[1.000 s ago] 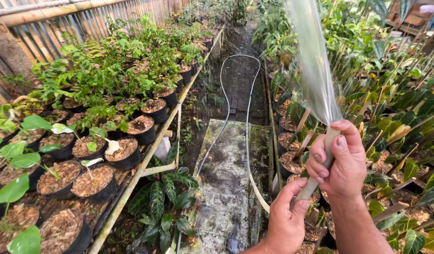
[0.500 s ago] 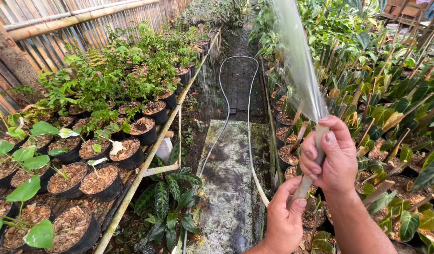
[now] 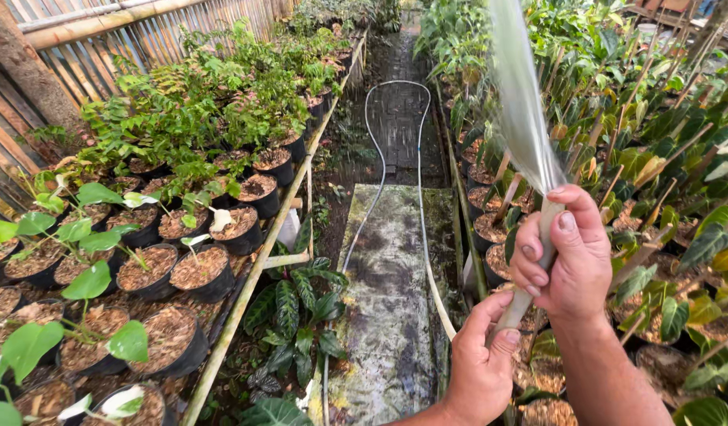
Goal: The person waters potted plants on wooden racks in an outdoor nursery area using a clear plastic hose held by hand.
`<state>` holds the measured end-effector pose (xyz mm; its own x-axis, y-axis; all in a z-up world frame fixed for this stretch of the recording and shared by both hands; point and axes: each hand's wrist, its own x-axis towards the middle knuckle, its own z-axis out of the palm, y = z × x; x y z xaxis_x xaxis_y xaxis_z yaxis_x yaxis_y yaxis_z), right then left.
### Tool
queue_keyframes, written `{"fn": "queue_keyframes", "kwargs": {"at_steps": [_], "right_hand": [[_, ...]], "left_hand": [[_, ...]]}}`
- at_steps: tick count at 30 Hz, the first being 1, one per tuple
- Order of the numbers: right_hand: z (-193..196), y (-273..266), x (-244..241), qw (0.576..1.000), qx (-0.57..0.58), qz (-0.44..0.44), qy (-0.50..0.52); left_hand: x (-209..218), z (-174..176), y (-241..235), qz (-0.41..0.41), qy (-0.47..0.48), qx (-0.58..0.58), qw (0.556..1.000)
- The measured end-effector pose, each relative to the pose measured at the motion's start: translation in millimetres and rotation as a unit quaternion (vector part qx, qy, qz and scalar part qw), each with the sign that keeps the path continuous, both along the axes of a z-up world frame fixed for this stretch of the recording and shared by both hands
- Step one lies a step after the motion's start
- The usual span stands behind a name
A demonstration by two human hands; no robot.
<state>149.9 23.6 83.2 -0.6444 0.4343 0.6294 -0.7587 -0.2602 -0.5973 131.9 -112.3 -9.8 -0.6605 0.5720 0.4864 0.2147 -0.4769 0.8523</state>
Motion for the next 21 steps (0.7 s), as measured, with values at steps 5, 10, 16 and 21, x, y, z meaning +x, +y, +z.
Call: {"fn": "queue_keyframes", "kwargs": {"at_steps": [5, 10, 16, 21], "right_hand": [[-2, -47, 24, 1.0, -0.016, -0.021, -0.003], [-1, -74, 39, 0.999, -0.009, -0.032, -0.007], [-4, -82, 52, 0.999, -0.014, -0.026, -0.011], [-6, -73, 57, 1.0, -0.015, -0.016, -0.014]], "left_hand": [[23, 3, -46, -0.031, -0.032, 0.002, 0.999], [39, 5, -74, -0.041, -0.048, -0.009, 0.998], [54, -2, -81, -0.041, -0.047, -0.006, 0.998], [59, -5, -74, -0.03, -0.047, -0.034, 0.998]]}}
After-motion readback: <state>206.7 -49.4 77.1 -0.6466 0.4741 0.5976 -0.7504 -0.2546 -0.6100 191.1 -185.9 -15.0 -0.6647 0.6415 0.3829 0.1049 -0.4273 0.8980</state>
